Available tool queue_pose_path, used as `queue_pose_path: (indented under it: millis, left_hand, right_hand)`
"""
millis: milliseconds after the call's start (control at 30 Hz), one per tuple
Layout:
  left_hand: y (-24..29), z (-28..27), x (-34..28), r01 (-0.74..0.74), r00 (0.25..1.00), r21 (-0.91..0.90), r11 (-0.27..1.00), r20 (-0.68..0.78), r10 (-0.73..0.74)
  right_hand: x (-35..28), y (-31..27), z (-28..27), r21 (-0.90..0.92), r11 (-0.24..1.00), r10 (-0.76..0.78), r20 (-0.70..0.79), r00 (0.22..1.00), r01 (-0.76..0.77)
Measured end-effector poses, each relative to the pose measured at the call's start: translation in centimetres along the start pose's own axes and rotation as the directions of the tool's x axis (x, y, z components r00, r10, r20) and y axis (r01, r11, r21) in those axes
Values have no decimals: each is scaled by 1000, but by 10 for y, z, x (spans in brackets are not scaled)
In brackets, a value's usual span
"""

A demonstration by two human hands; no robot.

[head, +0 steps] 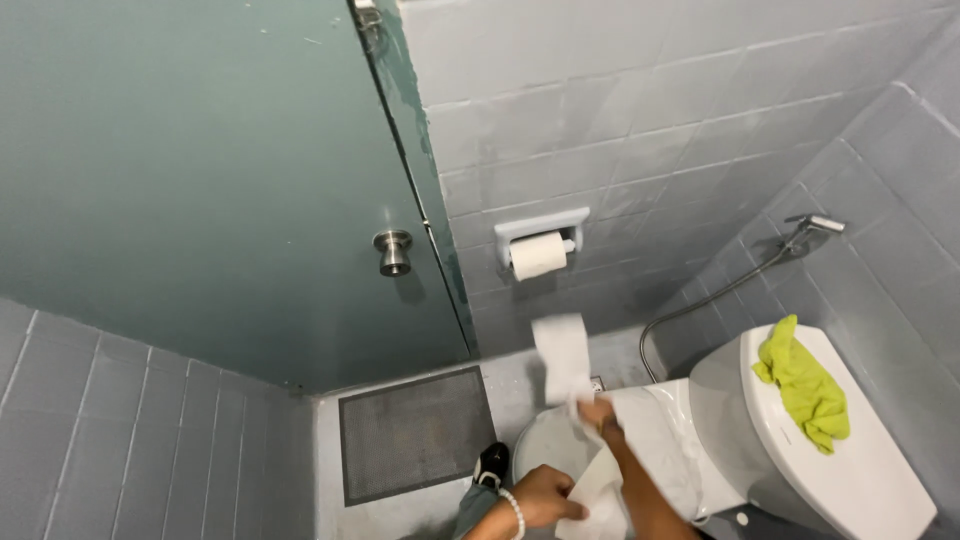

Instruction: Rinsing a toilet seat with water and then lining it with toilet paper.

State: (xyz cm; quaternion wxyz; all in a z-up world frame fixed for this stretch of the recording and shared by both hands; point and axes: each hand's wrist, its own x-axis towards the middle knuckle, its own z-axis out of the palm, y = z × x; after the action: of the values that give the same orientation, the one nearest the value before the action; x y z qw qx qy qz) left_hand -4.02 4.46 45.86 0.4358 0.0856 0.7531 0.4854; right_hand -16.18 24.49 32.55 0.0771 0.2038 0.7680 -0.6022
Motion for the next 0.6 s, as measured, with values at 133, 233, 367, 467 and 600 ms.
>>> queue_pose_path:
  millis: [133, 233, 367, 467, 600]
  left_hand:
    - [-27, 12, 4, -13, 1000, 143, 990, 16, 11]
    - [-30, 11, 6, -5, 998, 28, 1000, 70, 3]
    - [-24, 8, 0, -110, 979, -100, 989, 161, 125]
    - [-8, 1, -7, -111, 969, -242, 964, 191, 159]
    - [2, -8, -12, -116, 966, -260, 959, 194, 169]
  right_hand:
    - [-9, 171, -7, -45, 933, 359, 43, 932, -357]
    - [5, 228, -20, -394, 894, 225, -22, 974, -215]
    - [-61, 151, -59, 42, 873, 487, -150, 861, -486]
    - [-105, 92, -88, 533, 730, 604, -212, 769, -427]
    - [-131, 150, -132, 956, 290, 582, -150, 800, -32]
